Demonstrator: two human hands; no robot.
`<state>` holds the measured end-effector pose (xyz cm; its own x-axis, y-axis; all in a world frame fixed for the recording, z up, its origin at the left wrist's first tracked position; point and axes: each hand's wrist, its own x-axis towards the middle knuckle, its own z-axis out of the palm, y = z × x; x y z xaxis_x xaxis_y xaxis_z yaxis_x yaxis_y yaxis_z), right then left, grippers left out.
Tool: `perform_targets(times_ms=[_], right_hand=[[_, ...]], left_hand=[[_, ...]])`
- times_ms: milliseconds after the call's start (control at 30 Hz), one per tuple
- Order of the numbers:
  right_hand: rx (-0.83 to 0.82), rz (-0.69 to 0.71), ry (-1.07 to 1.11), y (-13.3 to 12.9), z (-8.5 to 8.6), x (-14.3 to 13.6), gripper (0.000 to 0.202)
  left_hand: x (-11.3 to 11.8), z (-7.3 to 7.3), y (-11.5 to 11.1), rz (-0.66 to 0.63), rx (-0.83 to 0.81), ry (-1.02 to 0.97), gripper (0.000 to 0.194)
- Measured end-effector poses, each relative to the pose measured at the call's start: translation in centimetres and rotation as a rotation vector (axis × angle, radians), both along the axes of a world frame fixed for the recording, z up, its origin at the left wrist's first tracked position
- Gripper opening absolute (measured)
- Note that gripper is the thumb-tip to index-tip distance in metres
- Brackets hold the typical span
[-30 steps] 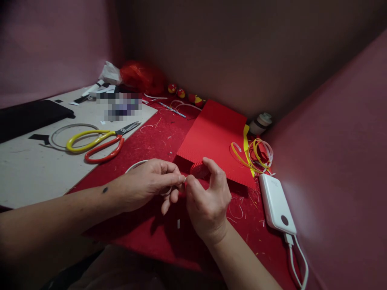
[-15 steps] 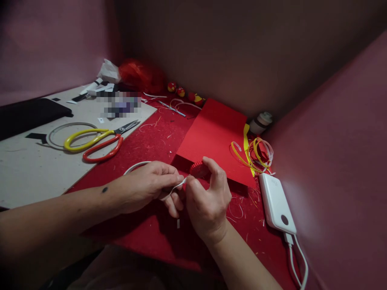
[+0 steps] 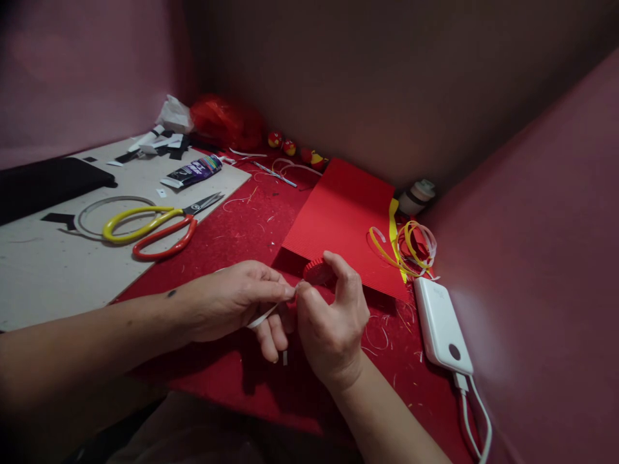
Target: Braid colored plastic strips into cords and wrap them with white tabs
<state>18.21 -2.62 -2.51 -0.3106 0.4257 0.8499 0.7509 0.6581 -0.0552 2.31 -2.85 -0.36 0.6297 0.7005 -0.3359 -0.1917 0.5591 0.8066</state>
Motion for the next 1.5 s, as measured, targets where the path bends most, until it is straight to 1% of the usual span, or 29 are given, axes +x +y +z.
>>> perform_targets(times_ms=[100,267,333,533,633,767,933,1133,1233,1367,1500], right_hand=[[-0.008,0.015,0.004,0.03,0.04,-0.03,0.012],[-0.012,0.031,0.011,0.01,0.21,-0.16,0.011],[-0.016,0.032,0.01,-0.02,0.22,-0.19,0.01],[-0.003,0.003,-0.011,-0.15,0.08,-0.2,0.01],[-0.009,0.016,-0.004,-0.18,0.12,-0.25,0.011],[-0.022,0.036,0.02,-0.22,0.26,-0.23,0.011],[-0.074,0.091,0.079,-0.23,0.24,-0.13,0.013],[-0.075,0.085,0.105,0.0,0.28,-0.24,0.012],[-0.066,0.084,0.108,0.09,0.34,-0.34,0.013],[-0.071,0.086,0.097,-0.01,0.23,-0.38,0.015],[-0.089,0.086,0.092,-0.15,0.16,-0.28,0.015]], left_hand=[[0.1,0.21,-0.04,-0.004,-0.001,0.013,0.033],[0.32,0.21,-0.08,0.118,-0.006,-0.026,0.019],[0.31,0.12,-0.04,0.147,0.001,-0.04,0.019],[0.07,0.0,0.06,0.167,0.027,-0.011,0.018],[0.04,-0.08,0.03,0.158,0.033,0.003,0.017],[0.01,-0.19,0.05,0.109,0.036,-0.033,0.007],[-0.1,-0.23,0.12,0.058,0.033,-0.083,0.022],[-0.08,-0.52,0.04,0.062,0.028,-0.136,0.022],[0.12,-0.46,-0.05,0.09,0.059,-0.095,0.022],[0.27,-0.31,-0.06,0.136,0.097,-0.014,0.017],[0.05,-0.4,0.0,0.092,0.095,-0.035,0.009]])
